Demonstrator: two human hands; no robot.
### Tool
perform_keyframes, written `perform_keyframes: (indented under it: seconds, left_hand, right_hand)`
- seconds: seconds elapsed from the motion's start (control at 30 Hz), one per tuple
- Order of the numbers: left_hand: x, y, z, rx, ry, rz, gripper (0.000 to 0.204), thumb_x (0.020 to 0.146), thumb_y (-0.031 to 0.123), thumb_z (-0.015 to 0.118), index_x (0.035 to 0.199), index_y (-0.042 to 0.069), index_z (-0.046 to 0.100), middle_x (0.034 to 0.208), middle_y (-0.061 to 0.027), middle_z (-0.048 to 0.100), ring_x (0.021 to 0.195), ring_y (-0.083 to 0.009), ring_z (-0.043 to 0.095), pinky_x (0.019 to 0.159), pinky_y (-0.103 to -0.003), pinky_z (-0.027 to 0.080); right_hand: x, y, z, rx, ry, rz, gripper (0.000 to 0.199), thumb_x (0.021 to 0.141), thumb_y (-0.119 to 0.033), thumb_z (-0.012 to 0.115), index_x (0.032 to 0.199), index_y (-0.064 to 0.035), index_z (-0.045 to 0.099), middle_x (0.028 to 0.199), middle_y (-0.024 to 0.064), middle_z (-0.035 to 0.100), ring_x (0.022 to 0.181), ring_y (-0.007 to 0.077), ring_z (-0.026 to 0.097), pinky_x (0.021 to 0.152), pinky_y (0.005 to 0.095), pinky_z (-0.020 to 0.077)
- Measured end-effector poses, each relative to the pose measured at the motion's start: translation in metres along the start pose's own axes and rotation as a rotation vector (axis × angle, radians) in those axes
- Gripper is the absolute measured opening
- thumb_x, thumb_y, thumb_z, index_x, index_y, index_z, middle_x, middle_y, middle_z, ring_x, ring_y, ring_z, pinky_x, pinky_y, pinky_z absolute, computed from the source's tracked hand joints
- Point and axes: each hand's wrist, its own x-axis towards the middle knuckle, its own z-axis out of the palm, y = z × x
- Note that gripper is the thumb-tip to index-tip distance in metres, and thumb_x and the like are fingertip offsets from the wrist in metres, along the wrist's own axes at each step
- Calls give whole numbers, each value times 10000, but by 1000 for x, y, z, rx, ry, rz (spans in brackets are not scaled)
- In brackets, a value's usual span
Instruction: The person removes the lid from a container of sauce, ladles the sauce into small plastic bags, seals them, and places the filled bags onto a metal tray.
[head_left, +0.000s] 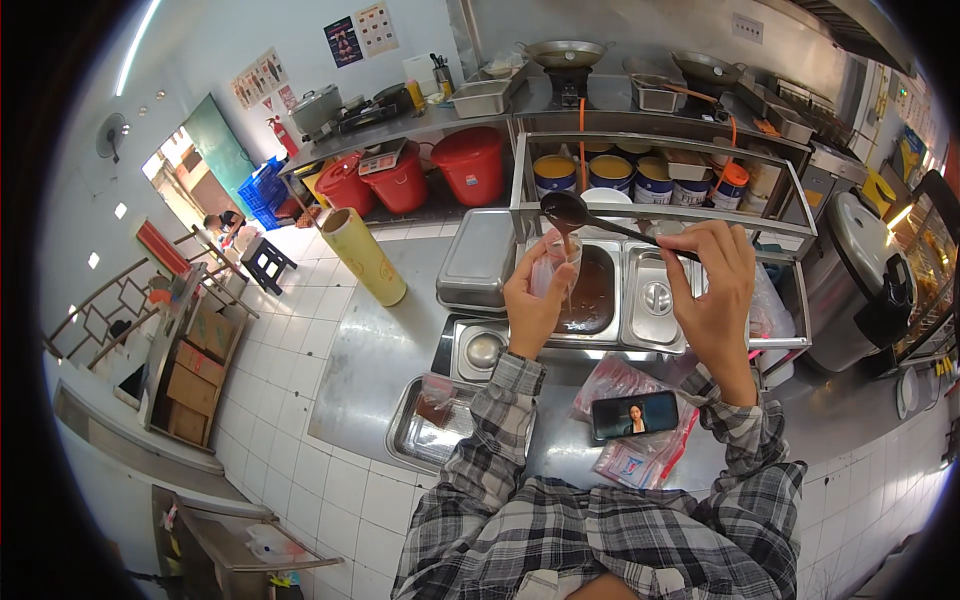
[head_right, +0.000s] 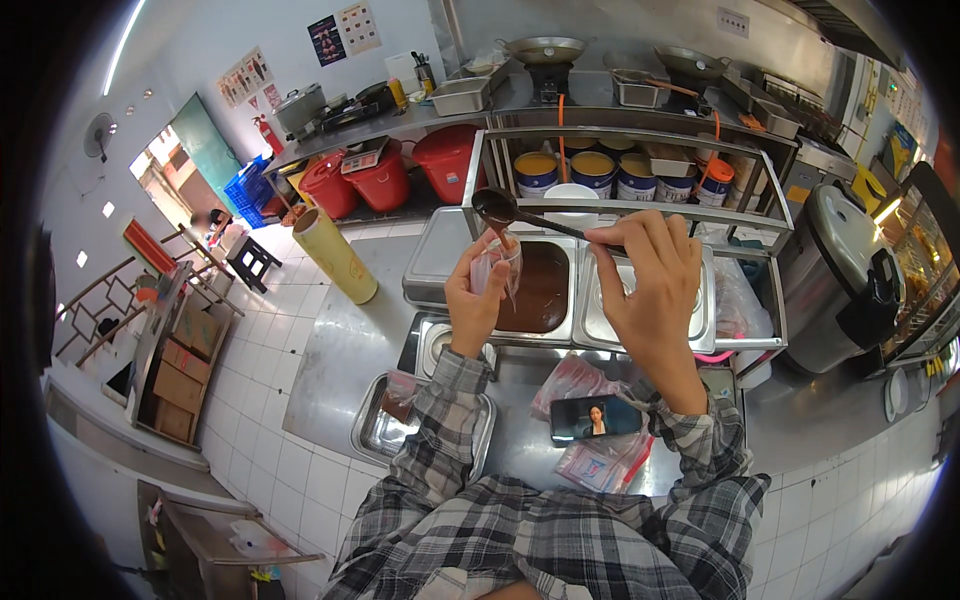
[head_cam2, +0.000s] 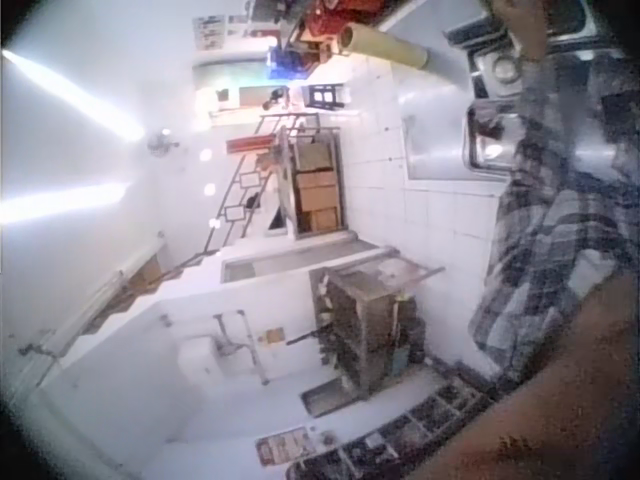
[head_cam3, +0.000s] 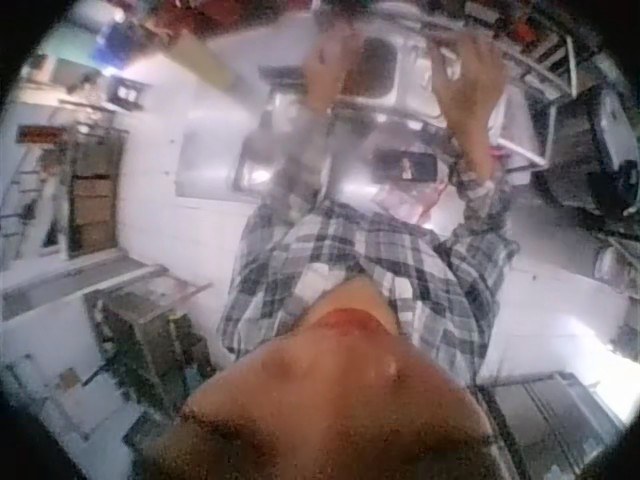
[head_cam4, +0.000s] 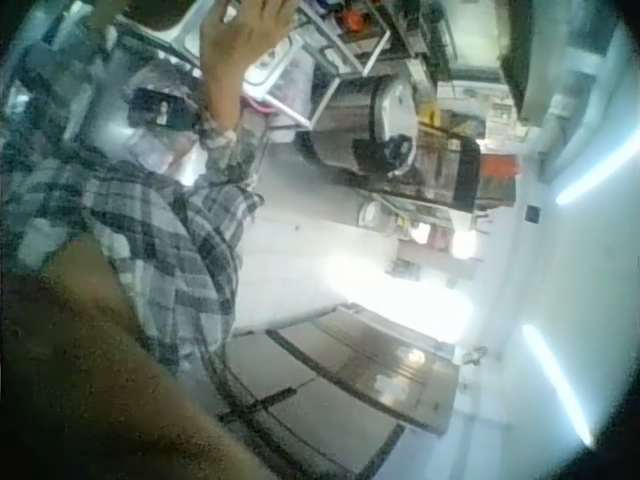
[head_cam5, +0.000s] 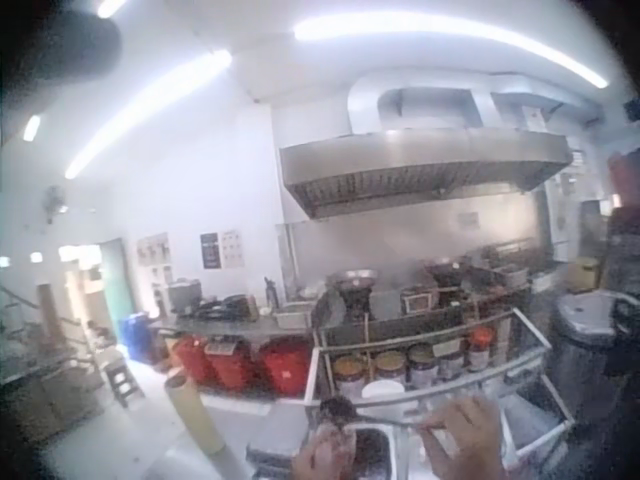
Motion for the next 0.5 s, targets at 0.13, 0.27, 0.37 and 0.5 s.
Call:
perform_keyframes:
  seconds: [0.13, 0.27, 0.37, 0.5]
  left_hand:
    - [2, -7, -4, 30, 19, 44, 518, 846, 280, 724, 1267, 29, 557, 1063, -56, 640, 853, -78, 579, 722, -214, 491]
    - [3, -9, 0, 25, 34, 111, 460, 889, 261, 675, 1264, 24, 554, 1009, -24, 655, 627, -4, 463, 542, -152, 393]
    - [2, -13, -4, 17, 51, 130, 451, 892, 256, 670, 1259, 21, 553, 1012, -25, 654, 632, -3, 465, 543, -153, 393]
    - [1, -18, -8, 48, 43, 130, 471, 888, 268, 675, 1266, 22, 543, 1053, -45, 664, 631, -3, 467, 548, -154, 395]
  right_hand:
    - [1, -5, -1, -51, 19, -77, 191, 716, -35, 712, 876, -115, 646, 845, 1, 556, 795, 201, 484, 676, 339, 305]
    - [1, -6, -5, -95, 16, -161, 240, 683, -26, 718, 890, -123, 647, 845, -2, 551, 794, 201, 476, 684, 343, 306]
    - [0, -5, -5, -118, 2, -187, 254, 669, -25, 719, 889, -129, 646, 847, -3, 554, 796, 199, 478, 688, 346, 308]
    - [0, -5, -4, -84, -21, -152, 232, 685, -29, 714, 884, -125, 642, 849, 3, 551, 803, 206, 479, 689, 350, 312]
